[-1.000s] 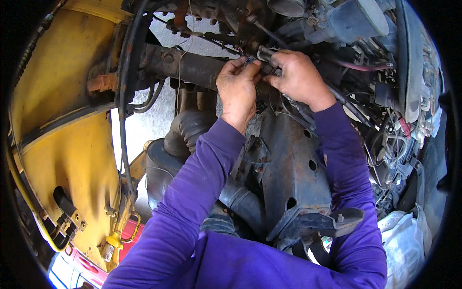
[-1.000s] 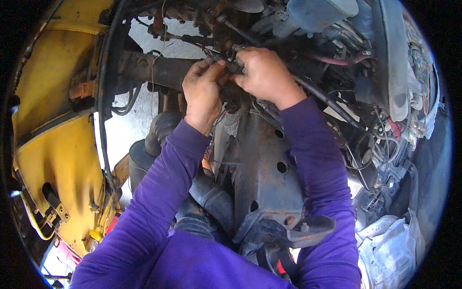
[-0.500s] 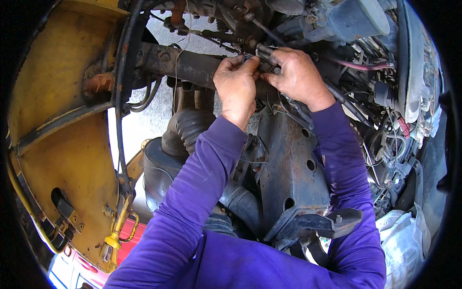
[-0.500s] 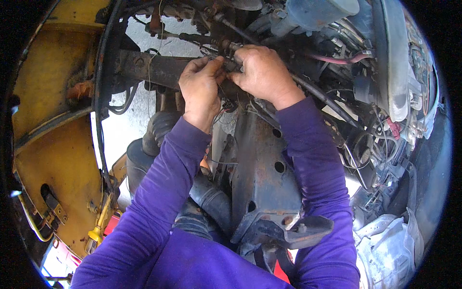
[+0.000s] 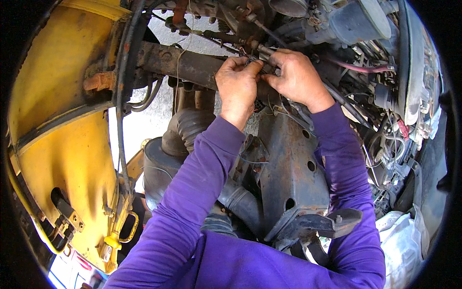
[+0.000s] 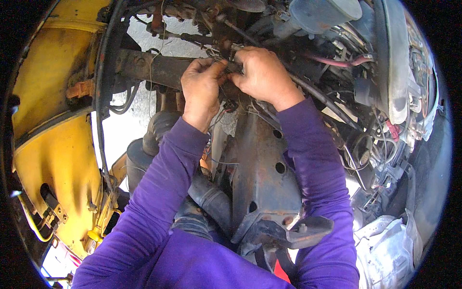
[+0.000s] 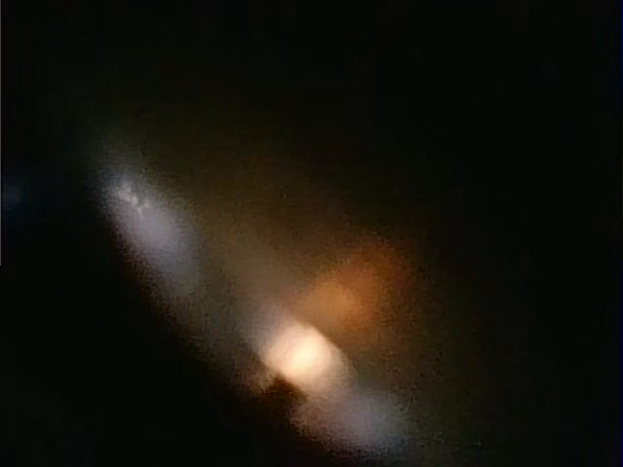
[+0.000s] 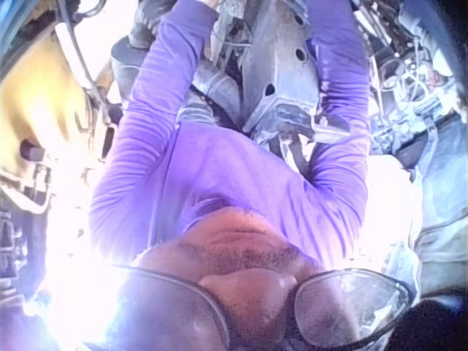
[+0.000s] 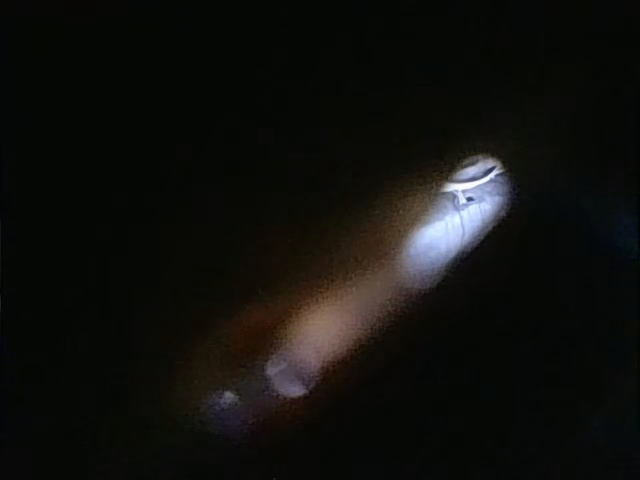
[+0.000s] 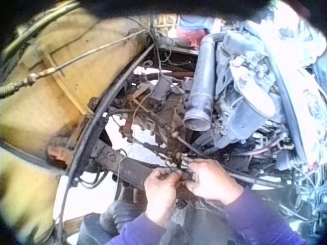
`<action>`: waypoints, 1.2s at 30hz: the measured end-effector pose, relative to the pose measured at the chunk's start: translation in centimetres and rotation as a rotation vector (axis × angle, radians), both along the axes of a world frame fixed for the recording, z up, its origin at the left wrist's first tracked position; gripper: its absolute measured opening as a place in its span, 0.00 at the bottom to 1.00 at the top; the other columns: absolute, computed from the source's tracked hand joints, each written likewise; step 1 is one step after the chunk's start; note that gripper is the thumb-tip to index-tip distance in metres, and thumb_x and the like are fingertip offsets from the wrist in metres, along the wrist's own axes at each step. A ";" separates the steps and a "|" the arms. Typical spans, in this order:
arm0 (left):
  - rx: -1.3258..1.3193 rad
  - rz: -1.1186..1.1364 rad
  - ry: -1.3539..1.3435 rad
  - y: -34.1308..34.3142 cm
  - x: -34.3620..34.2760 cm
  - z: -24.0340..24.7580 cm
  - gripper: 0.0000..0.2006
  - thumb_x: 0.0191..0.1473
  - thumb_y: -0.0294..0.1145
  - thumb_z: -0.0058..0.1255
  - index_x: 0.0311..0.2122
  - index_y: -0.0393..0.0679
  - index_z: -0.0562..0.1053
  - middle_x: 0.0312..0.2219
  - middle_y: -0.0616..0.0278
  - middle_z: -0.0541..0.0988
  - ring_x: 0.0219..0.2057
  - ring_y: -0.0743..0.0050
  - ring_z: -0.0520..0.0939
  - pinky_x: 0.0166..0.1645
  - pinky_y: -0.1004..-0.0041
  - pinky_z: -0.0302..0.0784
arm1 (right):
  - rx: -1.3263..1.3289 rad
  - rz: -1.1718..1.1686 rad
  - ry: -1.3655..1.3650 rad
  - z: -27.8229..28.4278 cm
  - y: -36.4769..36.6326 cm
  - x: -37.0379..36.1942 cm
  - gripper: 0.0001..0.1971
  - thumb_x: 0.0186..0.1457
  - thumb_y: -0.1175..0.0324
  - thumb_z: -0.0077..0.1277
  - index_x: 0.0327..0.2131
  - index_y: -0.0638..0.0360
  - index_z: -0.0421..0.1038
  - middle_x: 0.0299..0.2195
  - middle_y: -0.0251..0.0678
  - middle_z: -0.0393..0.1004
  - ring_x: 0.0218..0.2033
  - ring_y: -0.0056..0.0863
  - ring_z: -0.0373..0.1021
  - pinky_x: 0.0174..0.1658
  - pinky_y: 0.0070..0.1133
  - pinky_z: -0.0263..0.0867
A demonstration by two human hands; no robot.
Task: The person works on a vehicle's engine bay, manipulating and connecting electrical wires and connectors. They strip wire ends, join them, and secure connections using a small green connector, handling the components by hand.
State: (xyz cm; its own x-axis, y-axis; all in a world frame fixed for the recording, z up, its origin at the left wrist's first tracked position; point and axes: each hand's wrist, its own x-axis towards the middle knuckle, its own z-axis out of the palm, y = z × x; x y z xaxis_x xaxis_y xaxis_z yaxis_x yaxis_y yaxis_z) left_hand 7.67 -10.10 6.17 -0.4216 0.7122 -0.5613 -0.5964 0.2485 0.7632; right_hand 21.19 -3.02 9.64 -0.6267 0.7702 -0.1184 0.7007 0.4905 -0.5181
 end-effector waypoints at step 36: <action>0.323 -0.430 1.233 -1.6 -1.8 -1.8 0.33 0.38 0.35 0.76 0.49 0.32 0.74 0.44 0.45 0.78 0.40 0.43 0.82 0.46 0.59 0.81 | -1.018 -0.312 0.307 -0.9 2.9 1.5 0.09 0.60 0.65 0.56 0.36 0.61 0.77 0.20 0.22 0.63 0.19 0.14 0.57 0.23 0.18 0.52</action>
State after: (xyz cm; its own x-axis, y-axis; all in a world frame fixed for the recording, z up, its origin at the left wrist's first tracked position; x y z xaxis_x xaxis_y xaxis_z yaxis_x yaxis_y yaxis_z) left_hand 5.85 -11.67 4.37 -0.2371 0.9422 0.2367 0.5964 -0.0511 0.8011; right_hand 22.69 -0.17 8.78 -0.5330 0.5309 -0.6589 0.4920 -0.4391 -0.7518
